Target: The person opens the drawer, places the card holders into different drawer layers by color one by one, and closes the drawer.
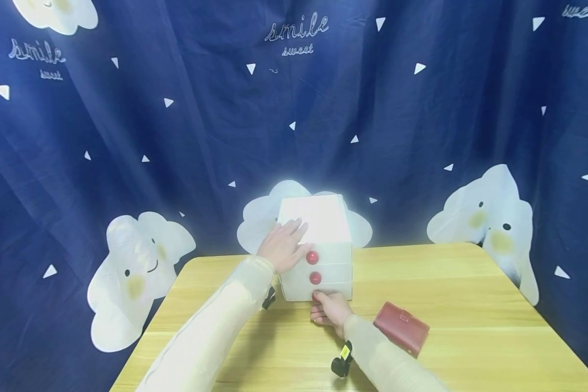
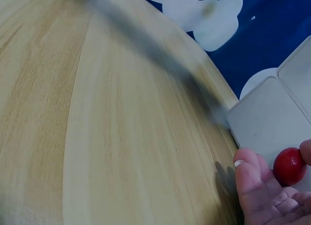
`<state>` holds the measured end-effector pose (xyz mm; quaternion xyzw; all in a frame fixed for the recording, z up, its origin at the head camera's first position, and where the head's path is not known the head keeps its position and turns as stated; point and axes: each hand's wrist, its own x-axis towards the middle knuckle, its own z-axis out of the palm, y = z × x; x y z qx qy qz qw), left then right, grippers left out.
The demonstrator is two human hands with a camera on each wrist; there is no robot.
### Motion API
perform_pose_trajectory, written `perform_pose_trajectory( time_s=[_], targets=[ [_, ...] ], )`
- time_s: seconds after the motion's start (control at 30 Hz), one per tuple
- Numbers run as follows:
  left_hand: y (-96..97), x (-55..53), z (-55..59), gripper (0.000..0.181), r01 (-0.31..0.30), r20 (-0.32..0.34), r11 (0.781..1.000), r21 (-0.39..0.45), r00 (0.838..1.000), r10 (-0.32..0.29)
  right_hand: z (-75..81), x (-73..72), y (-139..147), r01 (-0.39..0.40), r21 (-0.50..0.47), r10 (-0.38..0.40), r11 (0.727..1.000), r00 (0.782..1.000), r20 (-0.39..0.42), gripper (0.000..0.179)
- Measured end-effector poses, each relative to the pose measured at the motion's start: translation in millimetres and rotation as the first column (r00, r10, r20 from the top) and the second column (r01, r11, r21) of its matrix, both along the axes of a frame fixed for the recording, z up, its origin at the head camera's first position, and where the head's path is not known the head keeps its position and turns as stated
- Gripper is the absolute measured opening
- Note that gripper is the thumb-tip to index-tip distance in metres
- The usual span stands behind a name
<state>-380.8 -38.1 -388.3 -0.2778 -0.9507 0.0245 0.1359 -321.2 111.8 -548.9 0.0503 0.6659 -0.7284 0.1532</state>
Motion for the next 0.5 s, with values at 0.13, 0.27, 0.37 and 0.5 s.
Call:
perform_pose_trajectory(
  time_s=[0.13, 0.27, 0.37, 0.5],
  targets=[
    [-0.6, 0.4, 0.6, 0.072, 0.000, 0.004, 1.000, 0.000, 1.000, 0.000, -0.8, -0.2, -2.0, 0.019, 0.007, -0.019, 1.000, 1.000, 0.002, 0.047],
    [-0.7, 1.4, 2.2, 0.070, -0.001, 0.006, 1.000, 0.001, 1.000, 0.001, 0.4, -0.5, -4.8, 0.046, 0.014, -0.046, 0.999, 0.999, 0.006, 0.044],
    [-0.5, 3.0, 4.1, 0.069, -0.006, 0.016, 1.000, 0.001, 1.000, 0.006, 1.2, -0.9, -7.0, 0.069, 0.013, -0.069, 0.998, 0.998, 0.011, 0.041],
    [-0.1, 3.7, 5.4, 0.068, -0.010, 0.021, 1.000, -0.002, 1.000, 0.010, 2.3, -1.0, -9.7, 0.091, 0.009, -0.091, 0.996, 0.996, 0.002, 0.039]
  ],
)
